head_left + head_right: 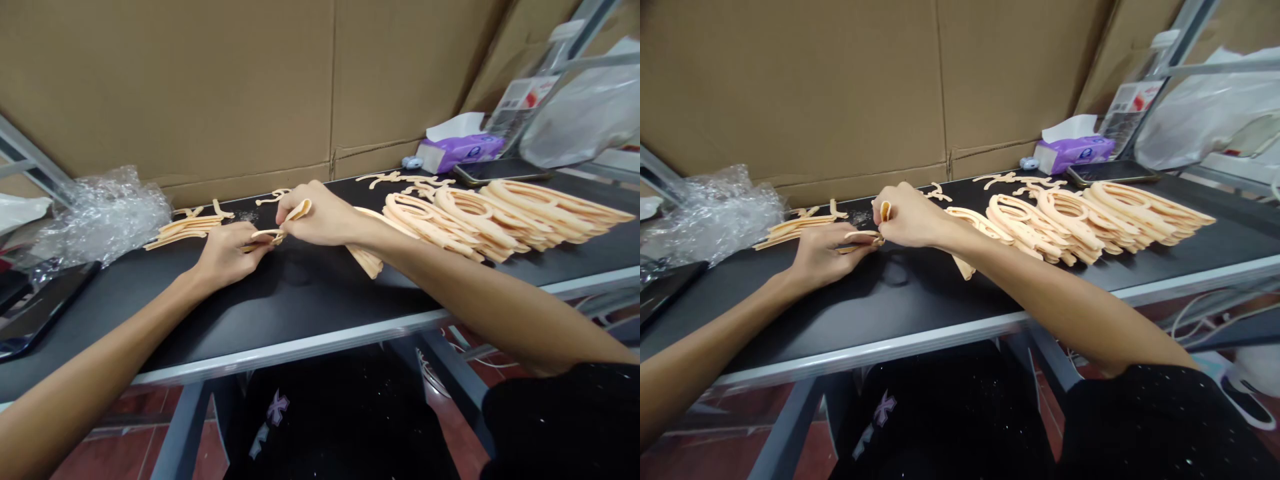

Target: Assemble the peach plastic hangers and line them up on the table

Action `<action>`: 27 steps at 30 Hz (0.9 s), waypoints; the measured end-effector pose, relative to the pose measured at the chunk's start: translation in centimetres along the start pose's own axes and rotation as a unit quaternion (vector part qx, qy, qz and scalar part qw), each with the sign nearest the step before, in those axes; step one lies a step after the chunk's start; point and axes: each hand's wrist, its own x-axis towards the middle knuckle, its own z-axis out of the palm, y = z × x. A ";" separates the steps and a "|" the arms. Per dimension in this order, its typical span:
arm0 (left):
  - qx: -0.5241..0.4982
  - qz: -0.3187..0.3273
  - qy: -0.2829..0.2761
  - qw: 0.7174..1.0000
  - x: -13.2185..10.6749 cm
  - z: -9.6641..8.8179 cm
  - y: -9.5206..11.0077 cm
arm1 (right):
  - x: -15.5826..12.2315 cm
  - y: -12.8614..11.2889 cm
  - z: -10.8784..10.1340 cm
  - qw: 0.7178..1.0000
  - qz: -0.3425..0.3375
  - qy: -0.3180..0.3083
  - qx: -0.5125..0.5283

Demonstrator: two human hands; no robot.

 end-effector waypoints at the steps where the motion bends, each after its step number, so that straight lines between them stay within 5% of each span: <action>1: -0.003 0.006 0.002 1.000 0.0 0.1 -0.1 | -0.1 -0.1 0.0 1.000 0.002 0.004 -0.005; 11: 0.002 0.007 0.048 0.999 -0.2 0.3 -0.5 | -0.1 0.4 0.6 0.997 0.039 0.016 0.066; 17: -0.053 -0.009 0.030 0.998 0.2 -0.1 -0.5 | 0.1 0.8 1.0 0.991 0.060 0.013 0.121; 24: -0.139 -0.085 0.026 0.986 0.4 -0.2 -0.2 | 0.5 -0.4 -0.9 0.961 0.179 -0.041 0.206; 27: -0.149 -0.118 0.028 0.981 0.6 -0.7 -0.1 | 0.9 0.4 -2.1 0.967 0.176 0.002 0.185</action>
